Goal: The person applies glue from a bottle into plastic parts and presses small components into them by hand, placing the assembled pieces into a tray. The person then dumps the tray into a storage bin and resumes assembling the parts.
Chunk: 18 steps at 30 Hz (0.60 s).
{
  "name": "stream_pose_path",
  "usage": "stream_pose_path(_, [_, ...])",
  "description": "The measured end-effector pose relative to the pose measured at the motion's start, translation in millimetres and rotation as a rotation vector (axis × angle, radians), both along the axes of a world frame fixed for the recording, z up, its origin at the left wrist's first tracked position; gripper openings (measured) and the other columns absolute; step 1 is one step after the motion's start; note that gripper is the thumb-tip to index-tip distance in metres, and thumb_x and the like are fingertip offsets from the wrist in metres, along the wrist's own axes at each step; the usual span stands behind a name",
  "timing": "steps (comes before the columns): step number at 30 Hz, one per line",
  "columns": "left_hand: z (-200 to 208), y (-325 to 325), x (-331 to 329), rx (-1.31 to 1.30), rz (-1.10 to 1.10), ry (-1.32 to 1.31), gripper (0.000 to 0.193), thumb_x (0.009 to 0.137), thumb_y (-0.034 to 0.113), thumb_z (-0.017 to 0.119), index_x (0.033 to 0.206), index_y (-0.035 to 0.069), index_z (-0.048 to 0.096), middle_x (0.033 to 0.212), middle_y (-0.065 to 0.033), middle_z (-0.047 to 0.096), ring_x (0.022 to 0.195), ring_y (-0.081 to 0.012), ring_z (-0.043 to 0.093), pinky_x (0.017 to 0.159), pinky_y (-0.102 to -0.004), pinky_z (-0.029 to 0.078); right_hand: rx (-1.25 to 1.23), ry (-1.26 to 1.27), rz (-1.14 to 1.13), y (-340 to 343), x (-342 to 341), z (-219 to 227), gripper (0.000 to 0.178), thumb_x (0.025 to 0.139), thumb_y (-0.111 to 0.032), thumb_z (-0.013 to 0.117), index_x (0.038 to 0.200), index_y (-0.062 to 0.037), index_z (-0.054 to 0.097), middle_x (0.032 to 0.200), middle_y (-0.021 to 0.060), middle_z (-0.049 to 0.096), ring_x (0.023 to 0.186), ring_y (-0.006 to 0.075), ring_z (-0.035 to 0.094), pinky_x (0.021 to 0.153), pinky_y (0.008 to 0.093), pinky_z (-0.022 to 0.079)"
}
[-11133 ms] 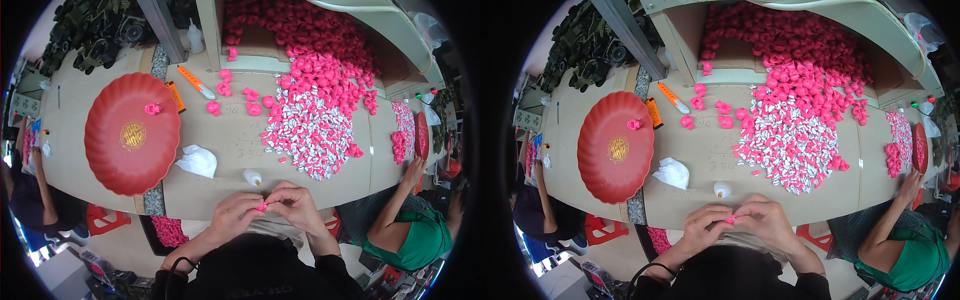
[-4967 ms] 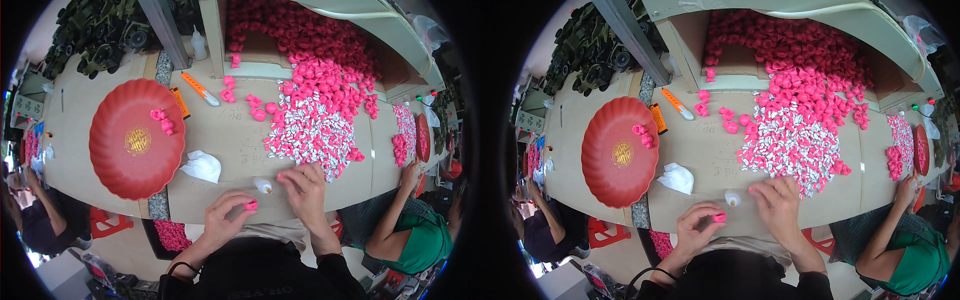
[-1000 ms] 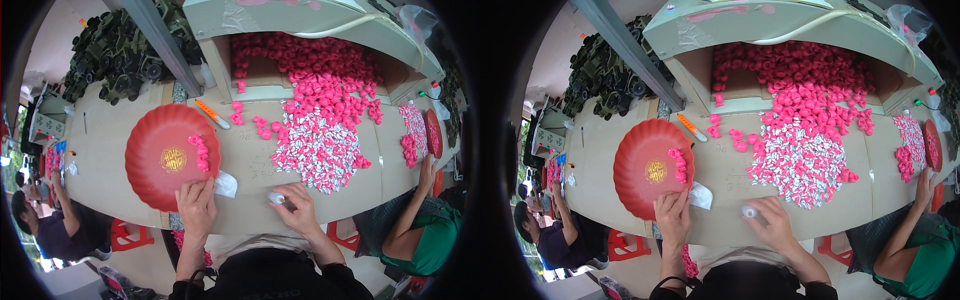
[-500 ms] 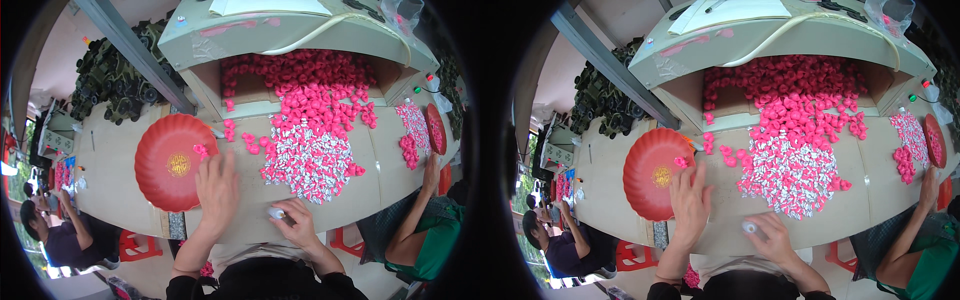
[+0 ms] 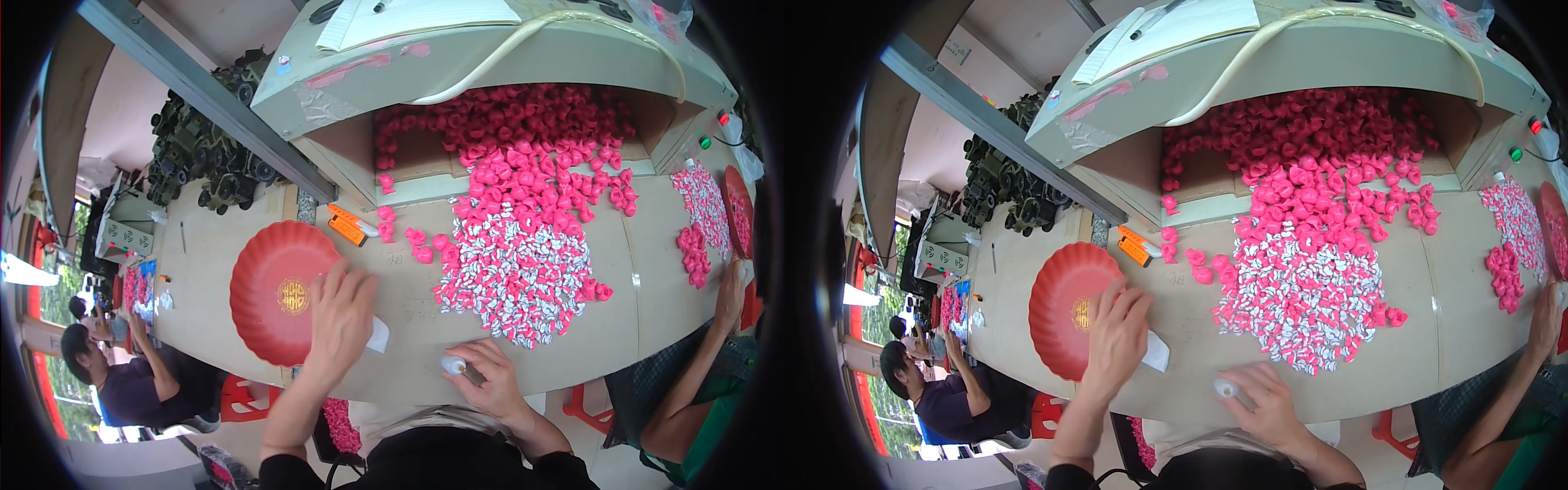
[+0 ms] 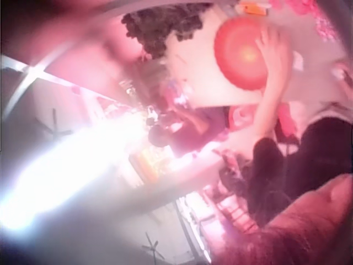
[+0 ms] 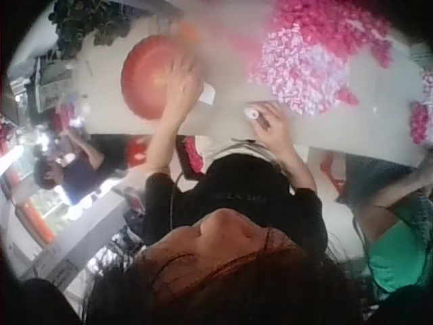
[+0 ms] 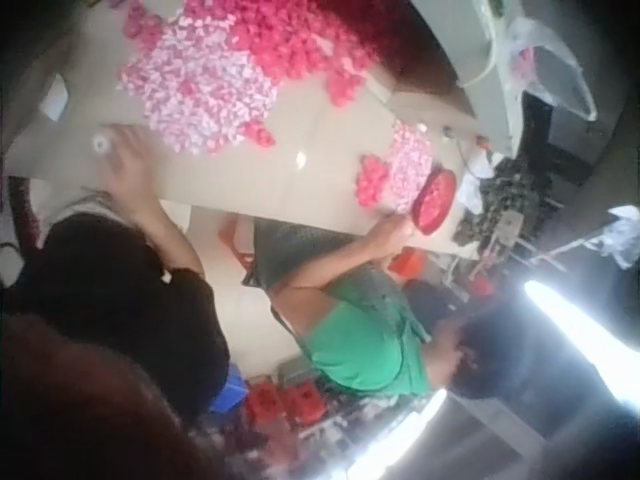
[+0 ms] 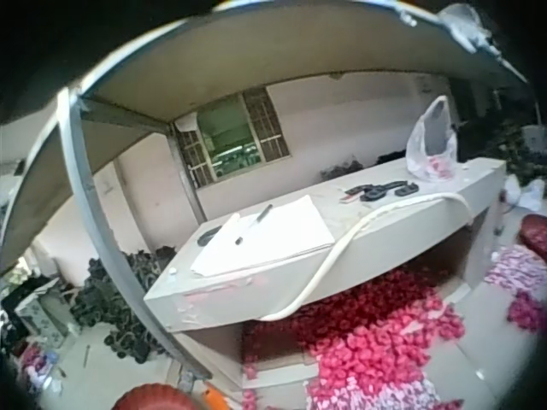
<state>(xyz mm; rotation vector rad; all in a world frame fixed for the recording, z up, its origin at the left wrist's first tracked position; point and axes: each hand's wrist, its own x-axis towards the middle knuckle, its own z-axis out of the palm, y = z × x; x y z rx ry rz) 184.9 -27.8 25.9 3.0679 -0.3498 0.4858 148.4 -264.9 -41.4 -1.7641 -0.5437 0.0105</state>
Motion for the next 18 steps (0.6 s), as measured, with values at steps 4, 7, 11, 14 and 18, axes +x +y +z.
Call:
stream_pose_path(4, [-13.2, 27.8, 62.7, 0.248, -0.027, 0.300, 0.017, 0.073, 0.002, 0.061, 0.089, 0.003, 0.063, 0.098, -0.0090, 0.063, 0.101, -0.0261, 0.055, 0.086, -0.0386, 0.037, 0.023, 0.018, 0.006, 1.2, -2.7, -0.7, 0.036, 0.068, -0.005, 0.078, 0.102, -0.0034, 0.066, 0.094, 0.0093, 0.066, 0.087, 0.0245, 0.059, 0.077, 0.0332, 0.047])
stream_pose_path(7, [-18.5, 48.6, 74.3, 0.373, 0.139, 0.222, 0.010, 0.071, 0.002, 0.057, 0.076, 0.004, 0.065, 0.086, -0.0099, 0.064, 0.084, -0.0245, 0.057, 0.078, -0.0381, 0.035, 0.033, 0.015, -0.002, 1.2, -2.8, 1.7, 0.031, 0.071, -0.006, 0.075, 0.100, -0.0037, 0.066, 0.093, 0.0093, 0.066, 0.086, 0.0254, 0.059, 0.076, 0.0340, 0.048])
stream_pose_path(11, [-12.8, 32.6, 77.5, 0.141, 0.061, 0.183, 0.017, 0.080, 0.010, 0.059, 0.094, 0.001, 0.065, 0.094, -0.0120, 0.062, 0.090, -0.0286, 0.058, 0.080, -0.0409, 0.041, 0.040, 0.022, -0.014, -2.1, -3.8, 0.1, 0.025, 0.075, -0.008, 0.072, 0.100, -0.0043, 0.066, 0.093, 0.0095, 0.066, 0.085, 0.0263, 0.060, 0.076, 0.0349, 0.048])
stream_pose_path(14, [-26.2, 14.1, 85.5, -0.150, -0.048, 0.077, 0.025, 0.087, 0.017, 0.058, 0.105, 0.000, 0.062, 0.101, -0.0153, 0.060, 0.095, -0.0334, 0.058, 0.082, -0.0420, 0.044, 0.020, 0.020, 0.010, -1.7, -4.6, 1.4, 0.025, 0.076, -0.010, 0.072, 0.100, -0.0045, 0.066, 0.094, 0.0097, 0.066, 0.086, 0.0267, 0.060, 0.077, 0.0353, 0.047])
stream_pose_path(18, [-29.9, 6.1, 97.8, -0.319, 0.007, 0.193, 0.026, 0.090, 0.018, 0.056, 0.108, 0.000, 0.061, 0.105, -0.0192, 0.057, 0.098, -0.0364, 0.056, 0.085, -0.0419, 0.046, 0.034, 0.017, 0.007, 3.0, -3.3, -0.5, 0.026, 0.077, -0.012, 0.071, 0.101, -0.0047, 0.065, 0.094, 0.0102, 0.066, 0.088, 0.0272, 0.059, 0.079, 0.0354, 0.046])
